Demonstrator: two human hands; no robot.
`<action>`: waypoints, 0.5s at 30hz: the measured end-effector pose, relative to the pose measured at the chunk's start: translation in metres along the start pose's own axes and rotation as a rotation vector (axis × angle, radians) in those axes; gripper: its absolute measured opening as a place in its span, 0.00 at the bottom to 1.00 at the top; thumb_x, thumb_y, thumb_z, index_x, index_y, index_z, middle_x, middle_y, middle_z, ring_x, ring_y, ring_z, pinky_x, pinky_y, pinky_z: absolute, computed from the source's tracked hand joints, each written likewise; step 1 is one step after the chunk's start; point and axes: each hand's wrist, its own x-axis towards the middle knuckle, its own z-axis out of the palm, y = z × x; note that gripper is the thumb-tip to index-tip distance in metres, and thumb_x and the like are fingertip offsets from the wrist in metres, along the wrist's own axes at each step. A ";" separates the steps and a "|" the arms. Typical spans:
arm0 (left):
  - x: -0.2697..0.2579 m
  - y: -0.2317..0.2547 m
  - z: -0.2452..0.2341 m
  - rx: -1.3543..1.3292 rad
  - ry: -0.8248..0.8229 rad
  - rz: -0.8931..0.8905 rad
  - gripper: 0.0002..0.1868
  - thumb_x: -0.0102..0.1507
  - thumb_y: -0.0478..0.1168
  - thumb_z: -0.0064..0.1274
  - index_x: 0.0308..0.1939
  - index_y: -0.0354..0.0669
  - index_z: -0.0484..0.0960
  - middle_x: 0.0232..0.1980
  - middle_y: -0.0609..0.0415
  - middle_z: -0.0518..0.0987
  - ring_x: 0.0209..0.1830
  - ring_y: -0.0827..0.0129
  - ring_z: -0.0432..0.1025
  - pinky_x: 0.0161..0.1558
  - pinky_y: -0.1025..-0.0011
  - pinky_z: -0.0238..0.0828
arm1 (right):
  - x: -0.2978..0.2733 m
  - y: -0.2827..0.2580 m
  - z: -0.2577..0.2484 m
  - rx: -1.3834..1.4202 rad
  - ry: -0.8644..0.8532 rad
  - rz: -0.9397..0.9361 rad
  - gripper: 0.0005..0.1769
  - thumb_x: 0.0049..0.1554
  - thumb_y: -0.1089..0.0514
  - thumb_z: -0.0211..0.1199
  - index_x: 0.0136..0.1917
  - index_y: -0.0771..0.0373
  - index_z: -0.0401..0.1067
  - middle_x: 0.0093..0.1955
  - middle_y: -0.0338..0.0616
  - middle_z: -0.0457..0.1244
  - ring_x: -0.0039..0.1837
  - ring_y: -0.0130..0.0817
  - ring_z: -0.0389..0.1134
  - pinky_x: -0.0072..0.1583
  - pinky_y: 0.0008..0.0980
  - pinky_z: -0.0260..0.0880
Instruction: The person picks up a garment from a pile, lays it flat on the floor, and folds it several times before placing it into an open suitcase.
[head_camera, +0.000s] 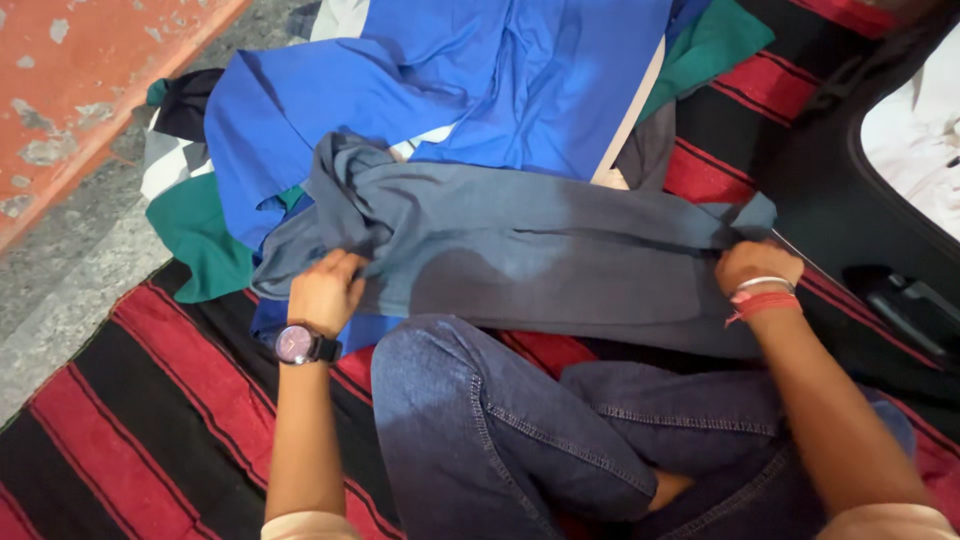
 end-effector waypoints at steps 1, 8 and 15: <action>-0.001 -0.005 -0.001 0.041 -0.100 -0.053 0.10 0.57 0.40 0.61 0.43 0.48 0.85 0.43 0.50 0.82 0.43 0.50 0.77 0.43 0.56 0.74 | 0.000 0.002 -0.003 0.038 0.007 0.026 0.24 0.63 0.42 0.55 0.51 0.60 0.83 0.60 0.58 0.70 0.60 0.54 0.72 0.56 0.48 0.73; 0.037 0.032 -0.045 0.229 -0.569 -0.300 0.25 0.51 0.56 0.66 0.48 0.52 0.83 0.45 0.43 0.83 0.47 0.47 0.78 0.47 0.52 0.74 | -0.023 0.002 -0.039 0.184 0.305 -0.026 0.31 0.61 0.38 0.60 0.64 0.66 0.73 0.64 0.60 0.66 0.56 0.58 0.72 0.52 0.53 0.73; 0.139 0.145 -0.008 -0.135 -0.207 0.069 0.30 0.59 0.57 0.61 0.58 0.44 0.79 0.50 0.40 0.82 0.50 0.44 0.76 0.48 0.50 0.72 | 0.003 0.001 0.007 0.199 0.416 -0.166 0.24 0.65 0.49 0.62 0.73 0.49 0.68 0.60 0.57 0.62 0.45 0.58 0.70 0.46 0.55 0.72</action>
